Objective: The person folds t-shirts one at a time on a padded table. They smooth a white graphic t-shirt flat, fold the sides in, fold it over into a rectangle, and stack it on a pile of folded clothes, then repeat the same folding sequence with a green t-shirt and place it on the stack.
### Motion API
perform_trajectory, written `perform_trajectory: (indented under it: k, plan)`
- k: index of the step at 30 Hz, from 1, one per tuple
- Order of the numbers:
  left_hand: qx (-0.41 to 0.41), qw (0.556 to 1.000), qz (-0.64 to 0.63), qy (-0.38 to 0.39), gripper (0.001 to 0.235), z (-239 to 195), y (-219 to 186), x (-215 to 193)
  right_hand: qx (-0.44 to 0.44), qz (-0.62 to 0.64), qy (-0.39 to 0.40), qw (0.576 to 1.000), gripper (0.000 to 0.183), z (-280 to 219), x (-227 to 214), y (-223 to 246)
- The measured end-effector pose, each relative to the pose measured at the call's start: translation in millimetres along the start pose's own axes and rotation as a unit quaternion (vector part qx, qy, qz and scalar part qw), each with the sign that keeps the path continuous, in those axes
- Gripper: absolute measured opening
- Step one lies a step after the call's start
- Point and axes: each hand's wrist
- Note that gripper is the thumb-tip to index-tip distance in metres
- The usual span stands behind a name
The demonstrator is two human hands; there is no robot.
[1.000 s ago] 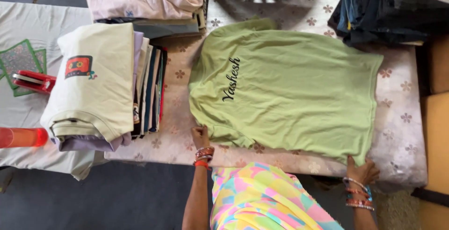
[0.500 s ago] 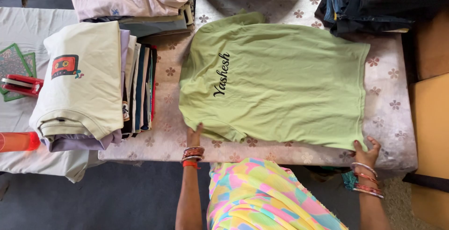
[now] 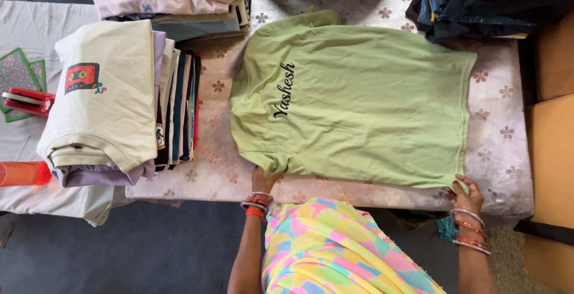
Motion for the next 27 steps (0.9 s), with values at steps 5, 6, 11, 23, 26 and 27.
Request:
perform_trajectory:
  k: [5, 6, 11, 23, 26, 27]
  plan:
    - [0.136, 0.981, 0.106, -0.092, 0.029, 11, 2, -14, -0.023, -0.068, 0.023, 0.997, 0.024, 0, 2, 20]
    - [0.135, 0.981, 0.106, -0.091, 0.029, 9, 1, -21, -0.022, -0.069, 0.022, 0.997, 0.024, -2, 1, 25]
    - [-0.104, 0.991, -0.057, -0.057, 0.037, -25, -69, -53, -0.089, -0.136, 0.05, 0.985, 0.026, -8, -15, 38]
    - [-0.104, 0.988, -0.087, -0.076, 0.048, -90, -21, -40, -0.077, -0.277, 0.016, 0.958, 0.028, -1, -45, 30]
    - [-0.102, 0.991, -0.061, -0.067, 0.048, -105, 1, -34, -0.066, -0.305, -0.006, 0.95, 0.033, -6, -47, 38]
    - [-0.101, 0.99, -0.062, -0.07, 0.048, -109, 1, -33, -0.068, -0.305, -0.005, 0.95, 0.033, 1, -50, 30]
Point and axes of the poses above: each hand's wrist, its own z-axis towards the middle knuckle, its own x-axis out of the palm, y = z × x, and after that the axes turned 4 degrees about x, right-handed
